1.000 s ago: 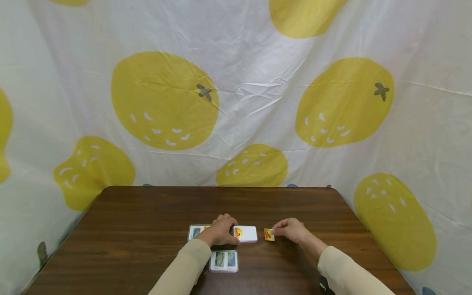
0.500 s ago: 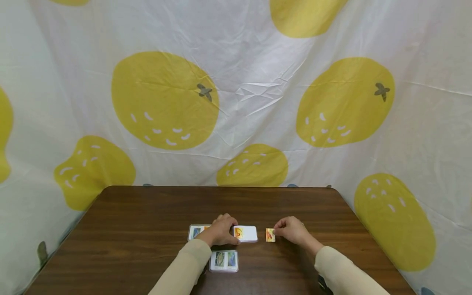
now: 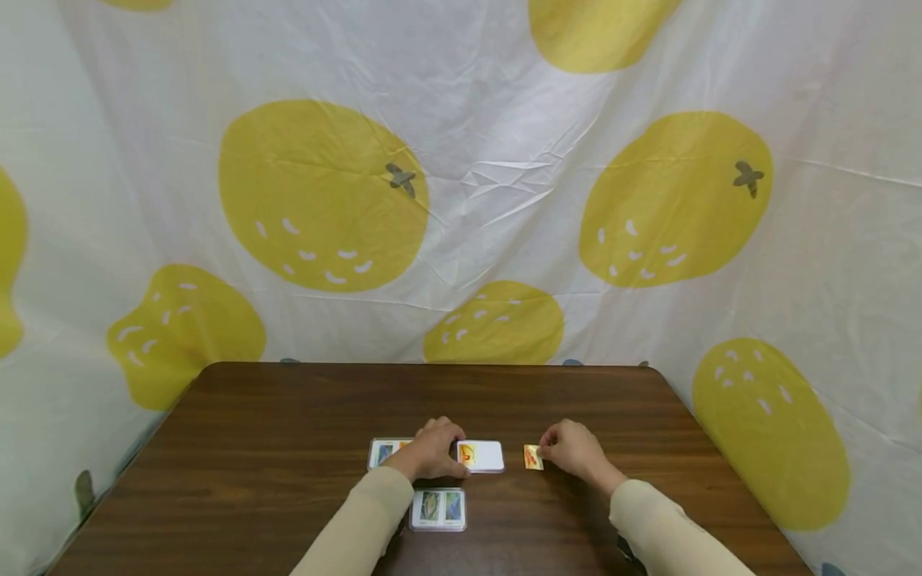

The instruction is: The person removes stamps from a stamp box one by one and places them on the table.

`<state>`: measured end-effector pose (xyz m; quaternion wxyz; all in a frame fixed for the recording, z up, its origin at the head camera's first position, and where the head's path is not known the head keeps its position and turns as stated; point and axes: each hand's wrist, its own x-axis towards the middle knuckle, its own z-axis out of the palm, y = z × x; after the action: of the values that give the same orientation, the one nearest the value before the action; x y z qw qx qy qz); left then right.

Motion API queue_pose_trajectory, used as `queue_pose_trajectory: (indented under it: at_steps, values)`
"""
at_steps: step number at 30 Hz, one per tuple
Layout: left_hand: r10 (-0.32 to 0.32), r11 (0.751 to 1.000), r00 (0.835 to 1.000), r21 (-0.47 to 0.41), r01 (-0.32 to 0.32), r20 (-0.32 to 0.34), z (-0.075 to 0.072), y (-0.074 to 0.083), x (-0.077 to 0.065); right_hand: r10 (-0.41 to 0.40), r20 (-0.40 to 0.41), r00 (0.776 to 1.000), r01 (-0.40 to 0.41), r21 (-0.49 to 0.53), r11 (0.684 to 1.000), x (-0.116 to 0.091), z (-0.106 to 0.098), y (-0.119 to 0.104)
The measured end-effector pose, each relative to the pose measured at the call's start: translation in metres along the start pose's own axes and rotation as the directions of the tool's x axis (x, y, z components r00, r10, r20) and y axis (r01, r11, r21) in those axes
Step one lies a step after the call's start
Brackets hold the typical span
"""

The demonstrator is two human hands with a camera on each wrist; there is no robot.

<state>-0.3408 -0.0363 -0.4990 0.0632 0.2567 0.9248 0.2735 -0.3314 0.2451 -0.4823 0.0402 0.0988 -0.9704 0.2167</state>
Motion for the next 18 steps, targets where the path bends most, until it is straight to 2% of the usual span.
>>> queue_pose_trajectory:
  at_steps: [7,18]
  values:
    - [0.006,1.0,1.0,-0.004,-0.006,-0.003,0.0001,0.0003,-0.0006,0.004,-0.034,0.999,-0.005,-0.019,1.0,0.0019,0.0055,0.006]
    - [0.005,1.0,1.0,-0.001,-0.005,0.002,0.0001,0.0007,-0.0003,0.015,-0.029,0.999,-0.016,-0.038,0.999,0.0018,0.0085,0.0052]
